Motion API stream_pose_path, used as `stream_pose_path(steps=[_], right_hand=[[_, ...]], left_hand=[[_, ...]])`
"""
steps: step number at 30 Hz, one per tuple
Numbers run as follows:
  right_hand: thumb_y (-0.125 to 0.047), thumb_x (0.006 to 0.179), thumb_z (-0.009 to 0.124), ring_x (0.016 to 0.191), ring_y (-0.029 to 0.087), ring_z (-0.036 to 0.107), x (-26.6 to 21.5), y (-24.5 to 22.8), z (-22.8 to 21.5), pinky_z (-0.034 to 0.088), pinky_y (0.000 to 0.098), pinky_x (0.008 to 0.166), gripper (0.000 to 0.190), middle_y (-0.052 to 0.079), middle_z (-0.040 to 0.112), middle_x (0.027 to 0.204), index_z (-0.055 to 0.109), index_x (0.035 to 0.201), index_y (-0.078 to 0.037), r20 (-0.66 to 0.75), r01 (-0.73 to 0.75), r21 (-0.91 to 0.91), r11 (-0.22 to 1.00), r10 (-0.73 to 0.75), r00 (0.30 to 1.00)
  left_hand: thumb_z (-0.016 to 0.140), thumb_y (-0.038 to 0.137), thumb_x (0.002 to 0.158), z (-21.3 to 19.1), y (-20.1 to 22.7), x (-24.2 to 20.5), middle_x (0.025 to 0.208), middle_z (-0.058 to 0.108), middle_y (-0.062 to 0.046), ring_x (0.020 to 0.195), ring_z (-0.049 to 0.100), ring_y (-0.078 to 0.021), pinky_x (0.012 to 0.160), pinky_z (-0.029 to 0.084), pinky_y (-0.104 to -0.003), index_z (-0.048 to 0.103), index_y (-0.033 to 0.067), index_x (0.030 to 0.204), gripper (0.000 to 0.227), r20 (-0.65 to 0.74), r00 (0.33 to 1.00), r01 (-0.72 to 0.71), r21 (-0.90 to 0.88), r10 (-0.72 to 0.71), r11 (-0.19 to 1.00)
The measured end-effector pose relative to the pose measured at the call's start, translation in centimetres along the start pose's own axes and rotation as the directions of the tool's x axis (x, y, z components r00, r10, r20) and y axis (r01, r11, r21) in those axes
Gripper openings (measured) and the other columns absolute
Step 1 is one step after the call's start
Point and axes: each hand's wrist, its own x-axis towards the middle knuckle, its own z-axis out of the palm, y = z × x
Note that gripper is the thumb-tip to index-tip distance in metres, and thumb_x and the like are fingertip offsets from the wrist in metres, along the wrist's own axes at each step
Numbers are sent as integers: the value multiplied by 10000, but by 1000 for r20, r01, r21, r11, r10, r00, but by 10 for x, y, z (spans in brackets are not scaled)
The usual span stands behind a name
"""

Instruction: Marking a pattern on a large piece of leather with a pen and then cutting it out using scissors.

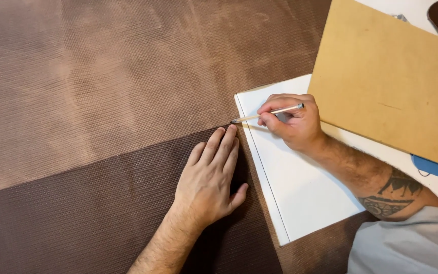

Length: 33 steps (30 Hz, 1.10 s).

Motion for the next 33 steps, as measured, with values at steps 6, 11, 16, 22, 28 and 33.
stream_pose_path(steps=[6,11,16,22,28,33], right_hand=[[-33,940,651,683,170,670,0,2,-3,549,280,662,104,107,718,764,710,874,22,0,-23,-43,999,23,1000],[-28,953,659,719,184,671,6,-6,5,546,291,705,99,109,720,791,710,888,25,46,-24,-21,999,25,999],[21,949,652,713,183,654,14,-14,19,535,295,698,80,101,709,784,707,891,23,105,43,0,999,-42,994],[75,935,652,711,197,650,16,-19,24,530,293,701,67,127,704,789,705,908,44,106,66,11,998,-67,992],[33,954,673,717,214,659,13,-18,24,532,301,706,55,141,705,798,699,911,56,94,89,21,996,-91,991],[73,928,661,717,215,659,12,-16,23,540,300,689,47,146,703,793,702,906,63,83,55,33,998,-58,995]], left_hand=[[527,598,884,1,1,-1,1687,310,-153,1539,325,-300,1169,353,-440,454,1,1525,879,6,1000,1,26,-1,1000],[511,603,891,4,2,-3,1697,287,-156,1553,304,-290,1188,321,-418,434,-1,1542,891,8,1000,6,47,-7,999],[494,587,905,5,3,-5,1688,298,-174,1567,276,-296,1217,301,-425,429,-4,1549,876,-13,1000,3,21,-3,1000],[487,585,930,5,3,-7,1679,304,-202,1568,273,-319,1249,273,-422,426,-30,1547,874,-24,1000,-7,29,8,1000],[734,670,768,-6,-3,-16,1654,344,-210,1563,266,-341,1269,263,-441,493,-69,1483,1057,-10,1000,-22,58,22,998],[572,748,851,-10,-11,-29,1668,299,-224,1552,275,-349,1281,218,-445,402,-70,1528,1075,56,997,38,135,-46,990]])
